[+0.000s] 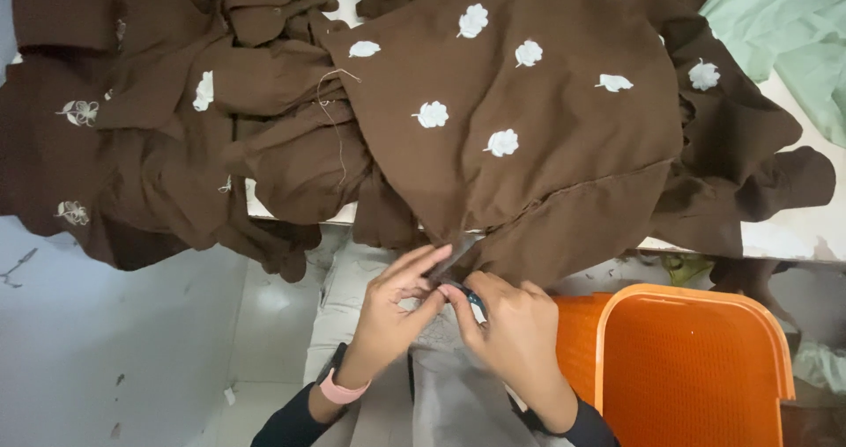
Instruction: Trimming loose threads from brown garments using a thread clipper at a workstation.
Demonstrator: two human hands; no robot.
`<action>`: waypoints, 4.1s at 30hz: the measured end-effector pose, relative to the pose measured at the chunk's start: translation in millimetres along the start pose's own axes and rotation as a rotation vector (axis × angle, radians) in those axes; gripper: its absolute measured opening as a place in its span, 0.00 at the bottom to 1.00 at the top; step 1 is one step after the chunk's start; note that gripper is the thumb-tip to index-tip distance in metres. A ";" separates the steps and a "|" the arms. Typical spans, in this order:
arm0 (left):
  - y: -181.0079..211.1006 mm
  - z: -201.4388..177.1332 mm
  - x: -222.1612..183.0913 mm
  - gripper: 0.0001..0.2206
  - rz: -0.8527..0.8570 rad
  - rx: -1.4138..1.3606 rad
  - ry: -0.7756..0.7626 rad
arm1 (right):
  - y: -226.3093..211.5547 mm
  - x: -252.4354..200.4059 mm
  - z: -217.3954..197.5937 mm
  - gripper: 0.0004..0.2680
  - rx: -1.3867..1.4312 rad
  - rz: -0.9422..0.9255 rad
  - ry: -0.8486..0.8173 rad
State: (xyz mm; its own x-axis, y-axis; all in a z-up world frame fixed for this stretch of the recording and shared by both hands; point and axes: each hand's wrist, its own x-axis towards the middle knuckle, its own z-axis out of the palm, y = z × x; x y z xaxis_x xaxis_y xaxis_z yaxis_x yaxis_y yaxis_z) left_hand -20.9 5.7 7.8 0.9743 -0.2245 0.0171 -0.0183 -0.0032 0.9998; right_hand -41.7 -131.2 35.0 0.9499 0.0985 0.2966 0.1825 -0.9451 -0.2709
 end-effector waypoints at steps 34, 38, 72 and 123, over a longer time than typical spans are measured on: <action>9.5 35.0 128.1 0.02 0.228 0.379 -0.037 | 112.2 21.9 36.3 0.09 0.237 0.147 0.200; 4.2 27.9 132.6 0.04 0.191 0.267 0.088 | 110.1 23.1 33.6 0.07 0.249 0.122 0.227; 51.5 4.7 99.1 0.17 0.261 0.875 -0.338 | -29.6 25.1 15.8 0.06 0.182 -0.765 0.443; 9.8 -130.9 41.2 0.05 0.135 0.412 0.569 | 70.8 101.9 6.5 0.10 0.976 0.304 0.119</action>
State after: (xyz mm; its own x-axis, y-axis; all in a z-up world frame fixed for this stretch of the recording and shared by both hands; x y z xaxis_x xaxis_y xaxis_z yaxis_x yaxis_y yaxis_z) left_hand 48.5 124.0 19.3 0.9215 0.2941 0.2536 -0.1206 -0.4040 0.9068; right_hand 69.7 -186.1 40.1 0.9689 -0.1839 0.1657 0.1159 -0.2545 -0.9601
